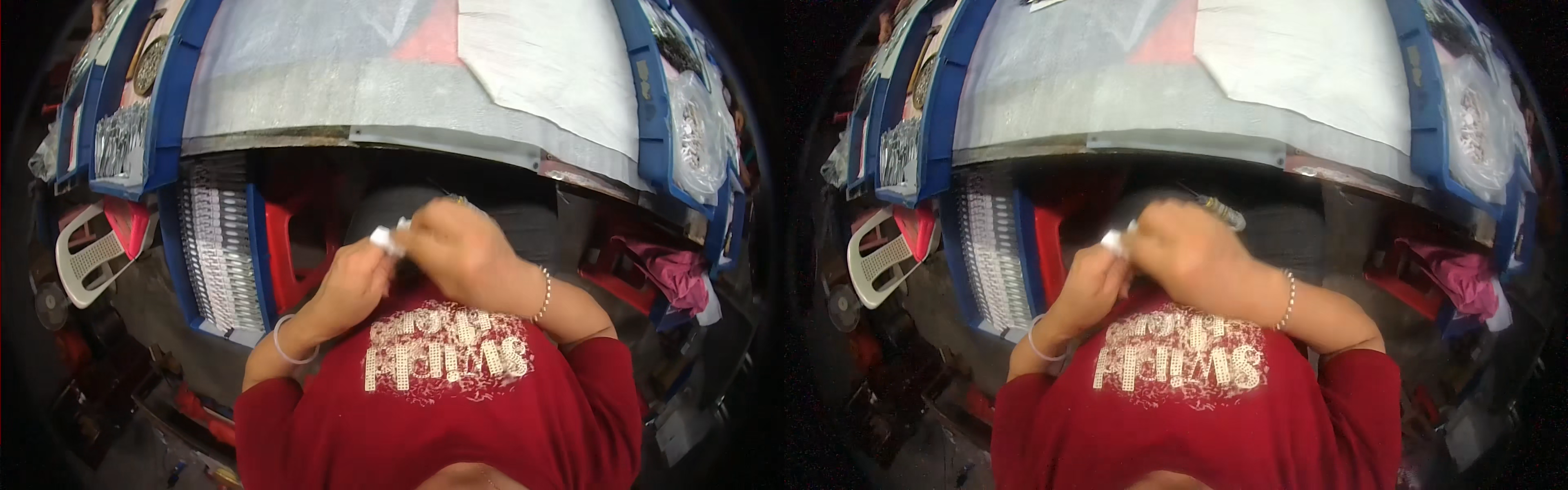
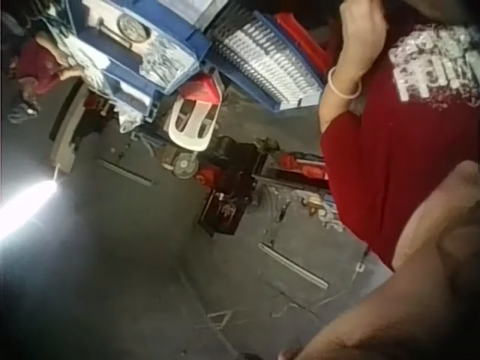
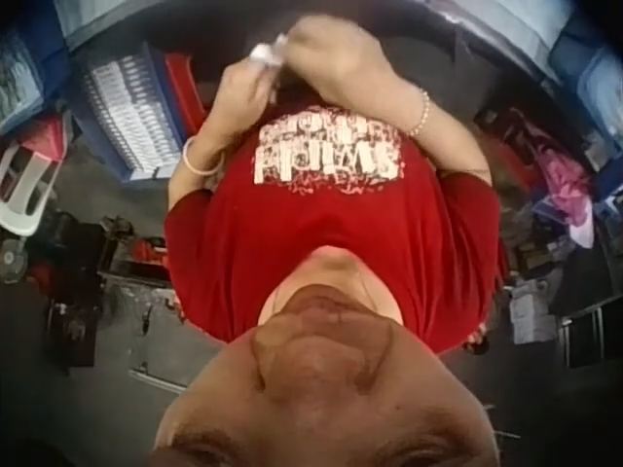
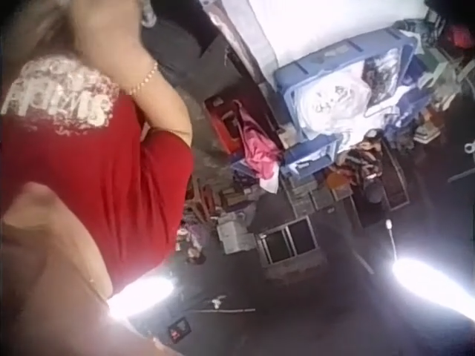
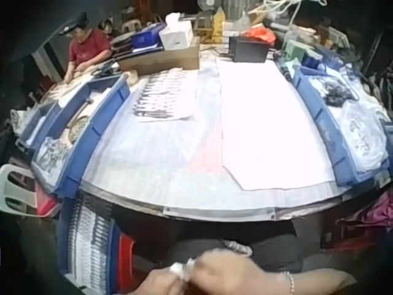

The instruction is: Assembling small white plastic components by tightening screws and wiping them before sorting into a bin.

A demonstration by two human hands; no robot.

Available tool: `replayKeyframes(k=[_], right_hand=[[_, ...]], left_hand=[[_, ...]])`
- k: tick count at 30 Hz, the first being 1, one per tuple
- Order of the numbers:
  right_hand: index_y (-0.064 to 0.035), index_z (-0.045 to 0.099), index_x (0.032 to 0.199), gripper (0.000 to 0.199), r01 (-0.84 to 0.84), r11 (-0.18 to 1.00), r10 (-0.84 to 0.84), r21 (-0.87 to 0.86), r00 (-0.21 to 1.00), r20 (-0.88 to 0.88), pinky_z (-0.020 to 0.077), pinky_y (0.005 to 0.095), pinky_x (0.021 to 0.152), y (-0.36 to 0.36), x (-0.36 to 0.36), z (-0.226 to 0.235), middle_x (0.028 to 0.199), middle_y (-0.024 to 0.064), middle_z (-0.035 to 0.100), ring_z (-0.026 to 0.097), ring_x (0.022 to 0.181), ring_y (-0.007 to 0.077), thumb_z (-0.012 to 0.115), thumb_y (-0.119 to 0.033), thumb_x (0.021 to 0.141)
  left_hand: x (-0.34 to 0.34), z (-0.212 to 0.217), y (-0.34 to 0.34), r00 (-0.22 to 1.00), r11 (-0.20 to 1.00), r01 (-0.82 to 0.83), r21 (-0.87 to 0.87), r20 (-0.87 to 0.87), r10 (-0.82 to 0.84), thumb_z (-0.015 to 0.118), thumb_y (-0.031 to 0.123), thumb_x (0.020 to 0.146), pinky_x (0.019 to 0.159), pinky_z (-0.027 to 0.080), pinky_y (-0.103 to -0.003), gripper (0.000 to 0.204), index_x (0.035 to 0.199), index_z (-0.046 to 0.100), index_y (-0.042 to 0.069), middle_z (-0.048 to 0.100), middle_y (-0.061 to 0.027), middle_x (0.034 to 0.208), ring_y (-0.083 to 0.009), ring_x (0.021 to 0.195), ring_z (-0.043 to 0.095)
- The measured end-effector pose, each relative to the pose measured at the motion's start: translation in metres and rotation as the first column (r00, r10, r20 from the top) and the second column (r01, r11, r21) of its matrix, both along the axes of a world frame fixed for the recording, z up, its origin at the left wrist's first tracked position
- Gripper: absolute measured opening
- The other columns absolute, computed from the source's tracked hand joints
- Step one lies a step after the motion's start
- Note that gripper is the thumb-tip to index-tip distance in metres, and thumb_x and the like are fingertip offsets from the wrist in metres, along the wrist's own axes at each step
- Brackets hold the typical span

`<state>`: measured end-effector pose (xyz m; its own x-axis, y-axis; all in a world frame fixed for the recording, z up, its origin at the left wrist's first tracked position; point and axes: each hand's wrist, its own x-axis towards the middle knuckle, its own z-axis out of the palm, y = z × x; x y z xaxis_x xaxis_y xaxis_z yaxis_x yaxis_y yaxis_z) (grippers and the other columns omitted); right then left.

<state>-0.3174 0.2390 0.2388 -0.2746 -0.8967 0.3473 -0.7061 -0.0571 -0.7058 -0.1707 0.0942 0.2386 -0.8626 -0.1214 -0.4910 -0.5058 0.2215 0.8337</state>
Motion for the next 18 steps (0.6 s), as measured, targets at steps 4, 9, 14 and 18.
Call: replayKeyframes(k=[4, 9, 14, 18], right_hand=[[-0.0018, 0.066, 0.097, 0.027, 0.235, 0.968, -0.236, 0.087, 0.972, -0.007, 0.0476, 0.0369, 0.059, 0.005, -0.019, -0.001, 0.08, 0.0118, 0.057, 0.058, 0.069, 0.0292, 0.067, 0.006, 0.071], [-0.0009, 0.065, 0.09, 0.015, 0.131, 0.976, -0.102, 0.171, 0.98, -0.171, 0.0464, 0.0386, 0.06, -0.002, -0.014, -0.02, 0.075, 0.0119, 0.051, 0.055, 0.07, 0.0289, 0.063, 0.002, 0.076], [-0.0017, 0.068, 0.103, 0.031, -0.07, 0.983, 0.068, -0.167, 0.997, -0.019, 0.0471, 0.0366, 0.06, 0.005, -0.004, 0.015, 0.079, 0.0099, 0.058, 0.057, 0.068, 0.0267, 0.064, 0.001, 0.072], [-0.001, 0.067, 0.099, 0.027, 0.23, 0.973, -0.223, 0.019, 0.961, -0.165, 0.0478, 0.0361, 0.061, 0.004, -0.031, -0.004, 0.083, 0.0123, 0.059, 0.059, 0.07, 0.0273, 0.065, 0.004, 0.072]], left_hand=[[-0.006, -0.014, 0.003, 0.878, 0.58, 0.015, -0.814, -0.267, -0.397, 0.059, 0.005, 0.083, 0.054, 0.045, -0.035, 0.014, 0.096, 0.058, 0.001, 0.049, -0.0086, 0.074, -0.0211, 0.064, 0.055], [-0.008, -0.009, -0.004, 0.786, 0.464, 0.074, -0.883, -0.235, -0.572, 0.062, 0.007, 0.08, 0.055, 0.045, -0.032, 0.023, 0.101, 0.062, 0.0, 0.045, -0.0066, 0.071, -0.0187, 0.064, 0.054], [0.003, 0.001, -0.006, 0.98, 0.997, 0.06, 0.04, -0.192, -0.051, 0.059, 0.007, 0.089, 0.05, 0.039, -0.026, 0.014, 0.102, 0.059, 0.001, 0.045, -0.0035, 0.068, -0.0117, 0.057, 0.049], [0.0, -0.008, -0.023, 0.905, 0.229, -0.417, 0.88, 0.426, 0.009, 0.046, 0.019, 0.102, 0.043, 0.022, -0.018, 0.025, 0.104, 0.058, -0.003, 0.037, 0.0053, 0.064, -0.0026, 0.049, 0.027]])
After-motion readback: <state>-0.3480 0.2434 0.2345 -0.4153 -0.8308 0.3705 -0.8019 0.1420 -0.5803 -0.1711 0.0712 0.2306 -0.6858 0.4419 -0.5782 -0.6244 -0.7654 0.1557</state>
